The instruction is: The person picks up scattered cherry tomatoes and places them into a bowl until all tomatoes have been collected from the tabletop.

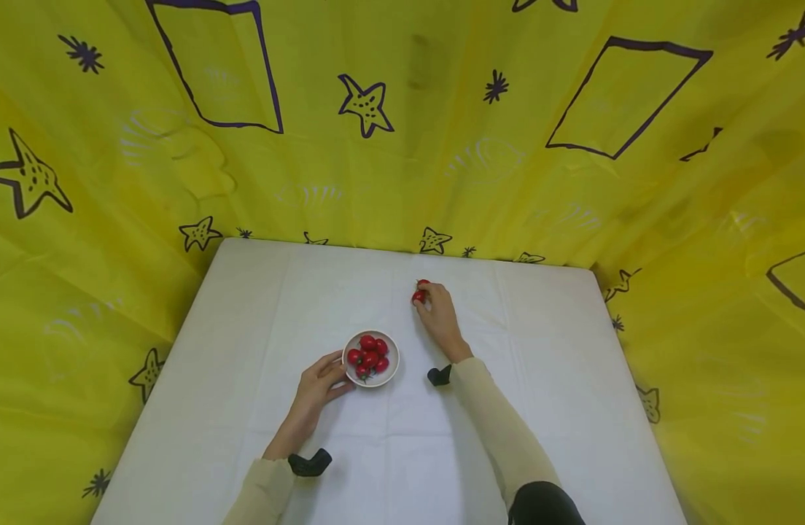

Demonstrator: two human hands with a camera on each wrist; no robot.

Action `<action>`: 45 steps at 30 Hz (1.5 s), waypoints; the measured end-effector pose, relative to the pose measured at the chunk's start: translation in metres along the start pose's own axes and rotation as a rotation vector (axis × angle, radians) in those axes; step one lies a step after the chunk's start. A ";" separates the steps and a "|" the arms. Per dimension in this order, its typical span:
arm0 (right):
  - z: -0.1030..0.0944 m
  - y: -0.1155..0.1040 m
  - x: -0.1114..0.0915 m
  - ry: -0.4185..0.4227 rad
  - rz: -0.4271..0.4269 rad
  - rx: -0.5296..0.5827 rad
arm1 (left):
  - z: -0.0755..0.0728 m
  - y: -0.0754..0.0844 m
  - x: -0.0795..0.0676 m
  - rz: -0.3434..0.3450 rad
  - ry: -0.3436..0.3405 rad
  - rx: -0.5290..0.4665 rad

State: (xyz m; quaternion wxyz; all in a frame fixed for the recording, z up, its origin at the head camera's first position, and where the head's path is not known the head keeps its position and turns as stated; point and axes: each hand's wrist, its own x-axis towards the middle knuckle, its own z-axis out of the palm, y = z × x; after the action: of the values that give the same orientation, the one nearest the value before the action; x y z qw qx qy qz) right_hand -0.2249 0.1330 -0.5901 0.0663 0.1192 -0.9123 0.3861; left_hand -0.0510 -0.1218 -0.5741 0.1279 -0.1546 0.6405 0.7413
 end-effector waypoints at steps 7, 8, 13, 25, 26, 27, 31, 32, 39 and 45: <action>0.001 0.001 0.002 -0.024 -0.012 -0.024 | -0.001 0.000 -0.001 -0.002 -0.007 -0.003; 0.001 0.001 0.002 -0.026 -0.013 -0.030 | -0.001 0.000 -0.001 -0.003 -0.008 -0.001; 0.005 0.004 0.003 -0.054 0.011 -0.060 | -0.002 -0.002 0.001 -0.002 -0.004 -0.003; 0.008 0.005 0.002 -0.079 0.040 -0.057 | -0.004 -0.004 0.004 -0.002 0.001 -0.003; 0.008 0.004 0.001 -0.075 0.039 -0.055 | -0.004 -0.004 0.004 0.005 -0.003 0.000; 0.008 0.004 0.000 -0.071 0.039 -0.052 | -0.004 -0.004 0.004 0.005 -0.004 0.001; 0.007 0.001 -0.005 -0.054 0.036 -0.021 | -0.004 -0.003 0.003 0.015 -0.009 0.006; 0.007 0.000 -0.007 -0.049 0.030 -0.009 | -0.004 -0.003 0.003 0.015 -0.007 0.007; 0.001 -0.009 -0.019 0.022 -0.055 0.030 | -0.002 -0.001 0.005 0.009 -0.004 0.010; -0.004 -0.017 -0.027 0.061 -0.103 0.084 | -0.001 0.000 0.004 -0.003 0.000 0.004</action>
State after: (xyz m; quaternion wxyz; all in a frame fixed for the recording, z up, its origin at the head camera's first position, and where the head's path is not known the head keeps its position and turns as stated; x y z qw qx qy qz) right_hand -0.1940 0.1286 -0.5817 0.1086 0.1566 -0.8855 0.4237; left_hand -0.0543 -0.1233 -0.5755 0.1292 -0.1552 0.6417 0.7399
